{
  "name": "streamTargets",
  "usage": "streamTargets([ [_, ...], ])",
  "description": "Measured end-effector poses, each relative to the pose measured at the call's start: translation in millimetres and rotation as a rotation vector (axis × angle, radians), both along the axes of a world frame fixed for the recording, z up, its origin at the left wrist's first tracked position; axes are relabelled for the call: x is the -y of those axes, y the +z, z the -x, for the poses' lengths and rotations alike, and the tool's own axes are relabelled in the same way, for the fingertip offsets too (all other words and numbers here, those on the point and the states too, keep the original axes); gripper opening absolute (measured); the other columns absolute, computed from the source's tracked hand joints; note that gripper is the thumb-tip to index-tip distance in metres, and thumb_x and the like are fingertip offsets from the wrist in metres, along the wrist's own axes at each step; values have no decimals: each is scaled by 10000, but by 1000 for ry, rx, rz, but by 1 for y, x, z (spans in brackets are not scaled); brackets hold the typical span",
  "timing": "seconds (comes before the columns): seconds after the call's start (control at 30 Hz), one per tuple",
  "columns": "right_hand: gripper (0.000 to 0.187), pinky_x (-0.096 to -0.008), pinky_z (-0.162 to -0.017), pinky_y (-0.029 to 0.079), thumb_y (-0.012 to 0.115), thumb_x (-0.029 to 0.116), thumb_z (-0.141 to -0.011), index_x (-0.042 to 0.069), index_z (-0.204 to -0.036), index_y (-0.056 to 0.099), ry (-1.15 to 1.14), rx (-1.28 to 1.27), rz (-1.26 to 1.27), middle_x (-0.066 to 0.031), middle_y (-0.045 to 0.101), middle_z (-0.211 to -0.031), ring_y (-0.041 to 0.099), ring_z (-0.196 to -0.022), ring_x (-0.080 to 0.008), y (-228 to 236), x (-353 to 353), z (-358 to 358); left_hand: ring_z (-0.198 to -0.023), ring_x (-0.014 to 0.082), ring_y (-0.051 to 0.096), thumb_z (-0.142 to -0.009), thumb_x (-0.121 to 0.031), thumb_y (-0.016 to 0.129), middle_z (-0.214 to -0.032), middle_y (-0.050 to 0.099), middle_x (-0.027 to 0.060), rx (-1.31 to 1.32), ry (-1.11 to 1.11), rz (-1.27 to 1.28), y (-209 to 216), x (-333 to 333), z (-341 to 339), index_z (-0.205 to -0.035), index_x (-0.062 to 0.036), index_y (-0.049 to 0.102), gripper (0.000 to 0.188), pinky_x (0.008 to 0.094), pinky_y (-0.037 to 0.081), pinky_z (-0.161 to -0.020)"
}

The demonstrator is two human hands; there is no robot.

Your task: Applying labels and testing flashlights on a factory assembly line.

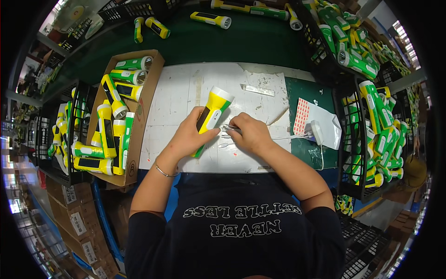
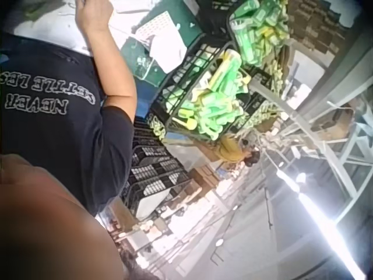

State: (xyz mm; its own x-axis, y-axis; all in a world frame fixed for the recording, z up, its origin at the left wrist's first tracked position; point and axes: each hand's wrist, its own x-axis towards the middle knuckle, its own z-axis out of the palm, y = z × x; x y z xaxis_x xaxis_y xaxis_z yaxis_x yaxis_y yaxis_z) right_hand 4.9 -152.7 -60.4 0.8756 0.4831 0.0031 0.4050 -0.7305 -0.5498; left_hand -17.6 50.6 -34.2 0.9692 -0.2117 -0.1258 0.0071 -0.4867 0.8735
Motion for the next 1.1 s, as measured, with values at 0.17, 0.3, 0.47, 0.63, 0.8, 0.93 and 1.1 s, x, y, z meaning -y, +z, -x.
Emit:
streamTargets([
  [0.17,161,-208,-577,417,674,156,-806,11,-854,622,-104,-359,-522,-9,610,-712,499,-621,-52,12,22,-11,-929,265,584,-729,-245,708,-1008,580,182,0,68,49,-7,17,-4,-1160,-11,427,566,334,458,-813],
  [0.3,179,-181,-577,415,686,156,-794,-11,-814,625,-131,-547,-674,-17,616,-714,520,-639,-36,27,35,-17,-930,266,585,-724,-241,711,-1006,580,186,-17,42,62,-1,32,-9,-1157,-10,423,570,333,458,-812],
  [0.47,176,-176,-581,428,686,150,-790,-17,-808,631,-102,-695,-802,-30,625,-723,545,-645,-51,31,41,-16,-901,275,587,-720,-223,706,-1013,569,193,10,4,31,2,42,-9,-1157,-4,418,568,339,459,-803],
  [0.63,160,-176,-507,332,692,164,-794,22,-782,619,-204,-650,-759,-9,600,-678,471,-574,-29,25,35,-14,-841,327,585,-722,-211,700,-1002,521,166,281,80,-133,-8,48,-4,-1150,-25,430,539,380,488,-713],
  [0.8,156,-176,-509,337,691,158,-794,25,-774,612,-261,-649,-892,1,588,-664,470,-576,-24,16,28,-13,-798,361,568,-717,-205,699,-989,474,145,481,144,-326,-5,55,-2,-1147,-51,435,528,423,495,-625],
  [0.93,149,-175,-524,365,677,140,-804,18,-768,600,-231,-561,-847,5,588,-670,486,-593,-23,27,37,-6,-883,362,555,-719,-178,692,-1040,483,169,473,174,-292,-5,54,-10,-1158,-42,428,530,398,491,-711],
  [1.1,428,-355,-768,480,701,353,-723,33,-977,574,-138,-72,-451,-143,628,-961,616,-886,-272,40,36,4,-902,135,532,-826,-138,626,-997,544,83,-18,265,664,-5,44,-30,-1171,-31,398,428,263,445,-779],
])
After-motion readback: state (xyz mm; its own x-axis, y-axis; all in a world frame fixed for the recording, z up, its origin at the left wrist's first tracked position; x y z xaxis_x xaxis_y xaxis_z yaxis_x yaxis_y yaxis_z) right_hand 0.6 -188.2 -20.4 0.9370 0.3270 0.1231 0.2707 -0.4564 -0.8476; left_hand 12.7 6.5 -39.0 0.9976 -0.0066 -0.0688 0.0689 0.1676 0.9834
